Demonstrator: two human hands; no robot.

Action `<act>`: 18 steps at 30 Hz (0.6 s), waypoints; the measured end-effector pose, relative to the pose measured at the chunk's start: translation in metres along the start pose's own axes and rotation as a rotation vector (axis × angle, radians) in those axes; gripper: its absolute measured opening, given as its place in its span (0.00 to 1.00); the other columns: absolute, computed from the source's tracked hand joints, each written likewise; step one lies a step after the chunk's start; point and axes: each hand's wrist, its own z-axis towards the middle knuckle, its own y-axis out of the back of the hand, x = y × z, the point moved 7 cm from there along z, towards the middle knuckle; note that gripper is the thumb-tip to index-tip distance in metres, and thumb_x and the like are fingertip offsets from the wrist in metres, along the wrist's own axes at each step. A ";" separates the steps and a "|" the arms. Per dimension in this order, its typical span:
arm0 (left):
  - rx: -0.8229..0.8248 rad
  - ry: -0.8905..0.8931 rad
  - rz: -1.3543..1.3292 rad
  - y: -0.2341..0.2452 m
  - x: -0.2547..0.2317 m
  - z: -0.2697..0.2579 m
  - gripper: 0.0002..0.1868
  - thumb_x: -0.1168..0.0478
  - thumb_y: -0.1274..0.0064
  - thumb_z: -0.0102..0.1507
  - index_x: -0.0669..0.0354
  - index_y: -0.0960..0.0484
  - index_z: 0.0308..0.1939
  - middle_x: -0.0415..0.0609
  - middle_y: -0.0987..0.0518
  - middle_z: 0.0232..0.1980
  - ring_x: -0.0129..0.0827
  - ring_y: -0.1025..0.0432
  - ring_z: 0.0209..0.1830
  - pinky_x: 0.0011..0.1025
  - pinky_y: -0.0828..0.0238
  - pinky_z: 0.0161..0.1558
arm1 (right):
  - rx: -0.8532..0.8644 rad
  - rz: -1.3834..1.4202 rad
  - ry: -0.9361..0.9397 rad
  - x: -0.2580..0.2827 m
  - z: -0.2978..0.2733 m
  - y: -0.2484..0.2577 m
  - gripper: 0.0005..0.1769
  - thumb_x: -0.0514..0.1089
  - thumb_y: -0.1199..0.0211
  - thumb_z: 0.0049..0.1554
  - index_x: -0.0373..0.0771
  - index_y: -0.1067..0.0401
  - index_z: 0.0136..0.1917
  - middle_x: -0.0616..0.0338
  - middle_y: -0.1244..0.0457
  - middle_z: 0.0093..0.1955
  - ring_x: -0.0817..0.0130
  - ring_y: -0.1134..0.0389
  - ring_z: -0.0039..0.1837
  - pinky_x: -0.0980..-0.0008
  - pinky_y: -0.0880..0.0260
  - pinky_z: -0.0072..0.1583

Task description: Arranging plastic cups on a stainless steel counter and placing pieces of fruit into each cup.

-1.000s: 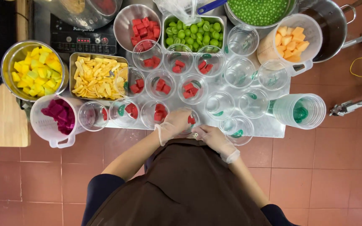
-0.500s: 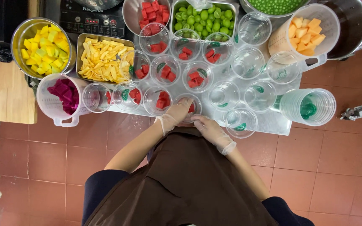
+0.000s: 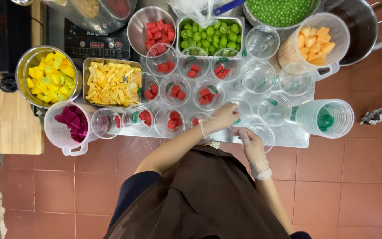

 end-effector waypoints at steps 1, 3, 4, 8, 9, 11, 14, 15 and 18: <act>-0.068 -0.105 0.077 -0.003 0.002 0.002 0.19 0.56 0.44 0.63 0.66 0.19 0.52 0.60 0.19 0.50 0.46 0.22 0.47 0.38 0.27 0.50 | -0.030 0.017 -0.032 -0.009 0.004 0.004 0.17 0.47 0.47 0.66 0.35 0.22 0.57 0.59 0.28 0.55 0.69 0.32 0.59 0.68 0.35 0.66; -0.136 -0.215 0.160 0.011 -0.015 -0.004 0.20 0.57 0.43 0.62 0.67 0.20 0.53 0.63 0.22 0.54 0.51 0.24 0.51 0.40 0.28 0.52 | -0.059 0.039 -0.057 -0.014 0.012 0.004 0.17 0.46 0.46 0.66 0.34 0.21 0.56 0.58 0.29 0.56 0.68 0.31 0.61 0.67 0.35 0.67; -0.035 -0.180 0.070 0.022 -0.030 -0.009 0.19 0.55 0.45 0.64 0.64 0.20 0.53 0.59 0.20 0.54 0.50 0.23 0.51 0.39 0.28 0.52 | -0.079 -0.009 -0.054 -0.009 0.015 0.003 0.17 0.46 0.46 0.65 0.35 0.22 0.56 0.59 0.29 0.60 0.68 0.32 0.64 0.67 0.38 0.68; -0.163 -0.411 0.142 0.136 -0.042 -0.002 0.16 0.52 0.50 0.67 0.51 0.14 0.53 0.49 0.16 0.52 0.42 0.21 0.53 0.36 0.27 0.57 | -0.120 -0.016 -0.120 -0.002 0.017 -0.007 0.17 0.47 0.47 0.65 0.35 0.22 0.56 0.59 0.32 0.67 0.68 0.36 0.72 0.67 0.44 0.72; -0.152 -0.412 0.141 0.184 -0.041 0.004 0.16 0.52 0.50 0.67 0.51 0.14 0.53 0.49 0.16 0.52 0.42 0.21 0.53 0.36 0.27 0.57 | -0.128 -0.010 -0.126 0.003 0.016 -0.009 0.17 0.47 0.47 0.65 0.35 0.22 0.56 0.59 0.32 0.67 0.68 0.36 0.72 0.67 0.44 0.72; -0.626 -0.092 0.076 0.314 -0.016 0.014 0.13 0.54 0.50 0.69 0.55 0.16 0.51 0.51 0.15 0.52 0.41 0.20 0.53 0.35 0.26 0.57 | -0.155 -0.044 -0.171 0.010 0.018 -0.014 0.17 0.48 0.46 0.65 0.36 0.22 0.56 0.60 0.32 0.67 0.66 0.36 0.71 0.67 0.42 0.71; -0.695 0.094 0.326 0.399 0.125 0.059 0.20 0.56 0.48 0.67 0.54 0.24 0.63 0.55 0.19 0.59 0.47 0.23 0.59 0.40 0.28 0.61 | -0.207 -0.026 -0.193 0.003 0.023 -0.018 0.17 0.48 0.46 0.65 0.36 0.22 0.56 0.61 0.32 0.67 0.66 0.36 0.71 0.66 0.42 0.71; -0.690 0.086 0.328 0.406 0.149 0.071 0.20 0.56 0.48 0.67 0.54 0.24 0.63 0.55 0.19 0.59 0.47 0.23 0.59 0.40 0.28 0.61 | -0.215 -0.020 -0.192 0.000 0.024 -0.020 0.17 0.48 0.46 0.65 0.36 0.22 0.56 0.61 0.32 0.67 0.66 0.36 0.71 0.66 0.42 0.71; -0.655 0.139 0.661 0.428 0.195 0.100 0.45 0.53 0.38 0.58 0.69 0.45 0.71 0.75 0.36 0.67 0.65 0.32 0.59 0.47 0.31 0.54 | -0.257 -0.025 -0.152 0.001 0.033 -0.025 0.17 0.47 0.46 0.65 0.35 0.21 0.55 0.60 0.31 0.66 0.65 0.35 0.72 0.66 0.42 0.72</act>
